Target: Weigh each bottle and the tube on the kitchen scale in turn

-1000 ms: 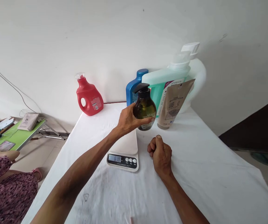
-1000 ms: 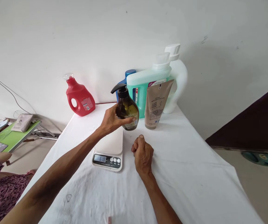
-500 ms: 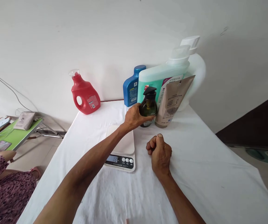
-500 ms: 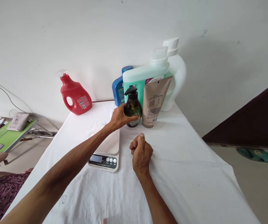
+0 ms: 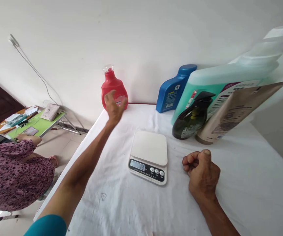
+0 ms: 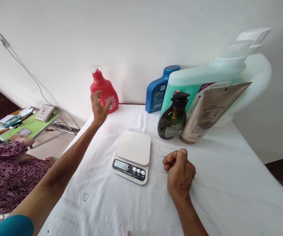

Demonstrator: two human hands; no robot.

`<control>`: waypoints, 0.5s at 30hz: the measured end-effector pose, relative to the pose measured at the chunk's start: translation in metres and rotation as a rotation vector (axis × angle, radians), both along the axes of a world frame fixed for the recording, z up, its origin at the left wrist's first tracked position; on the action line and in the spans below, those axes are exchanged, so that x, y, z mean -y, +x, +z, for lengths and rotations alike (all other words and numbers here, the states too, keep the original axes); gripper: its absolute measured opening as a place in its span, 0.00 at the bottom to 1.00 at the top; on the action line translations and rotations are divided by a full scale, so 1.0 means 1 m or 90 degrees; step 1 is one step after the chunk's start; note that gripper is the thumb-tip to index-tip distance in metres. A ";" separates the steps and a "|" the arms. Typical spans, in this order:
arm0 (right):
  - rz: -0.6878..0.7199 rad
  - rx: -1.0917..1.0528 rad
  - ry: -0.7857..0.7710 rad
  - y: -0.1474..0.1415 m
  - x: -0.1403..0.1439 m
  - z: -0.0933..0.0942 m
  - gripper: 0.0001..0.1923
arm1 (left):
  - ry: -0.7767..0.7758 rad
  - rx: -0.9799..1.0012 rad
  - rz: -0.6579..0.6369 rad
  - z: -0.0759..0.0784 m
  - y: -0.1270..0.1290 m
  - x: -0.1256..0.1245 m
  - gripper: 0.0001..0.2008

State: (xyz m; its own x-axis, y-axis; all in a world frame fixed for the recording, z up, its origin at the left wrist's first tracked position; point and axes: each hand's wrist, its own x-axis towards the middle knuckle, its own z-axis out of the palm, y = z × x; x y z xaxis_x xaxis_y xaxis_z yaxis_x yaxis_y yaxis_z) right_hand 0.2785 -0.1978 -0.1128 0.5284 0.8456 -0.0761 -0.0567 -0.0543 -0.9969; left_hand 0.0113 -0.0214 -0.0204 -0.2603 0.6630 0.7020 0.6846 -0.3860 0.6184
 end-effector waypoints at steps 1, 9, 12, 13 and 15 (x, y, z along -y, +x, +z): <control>-0.001 -0.002 -0.002 -0.001 0.000 0.001 0.32 | -0.003 0.017 0.059 0.004 -0.021 -0.007 0.32; -0.007 -0.007 -0.004 -0.002 -0.002 -0.002 0.33 | -0.230 0.181 0.037 0.002 -0.089 -0.059 0.25; -0.002 -0.001 -0.008 -0.001 -0.002 -0.002 0.34 | -0.211 0.220 -0.025 -0.003 -0.085 -0.066 0.25; 0.000 0.003 -0.007 -0.001 -0.002 -0.002 0.34 | -0.203 0.239 -0.062 -0.004 -0.080 -0.065 0.26; 0.006 0.013 -0.004 0.000 -0.002 -0.001 0.35 | -0.166 0.293 -0.113 -0.006 -0.067 -0.058 0.26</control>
State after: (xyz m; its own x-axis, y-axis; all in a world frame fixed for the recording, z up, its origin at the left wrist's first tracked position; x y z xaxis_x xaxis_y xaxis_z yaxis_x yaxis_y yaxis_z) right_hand 0.2783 -0.1954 -0.1135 0.5219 0.8501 -0.0702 -0.0354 -0.0607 -0.9975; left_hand -0.0562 0.0368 -0.0267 -0.3696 0.8610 0.3494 0.2598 -0.2653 0.9285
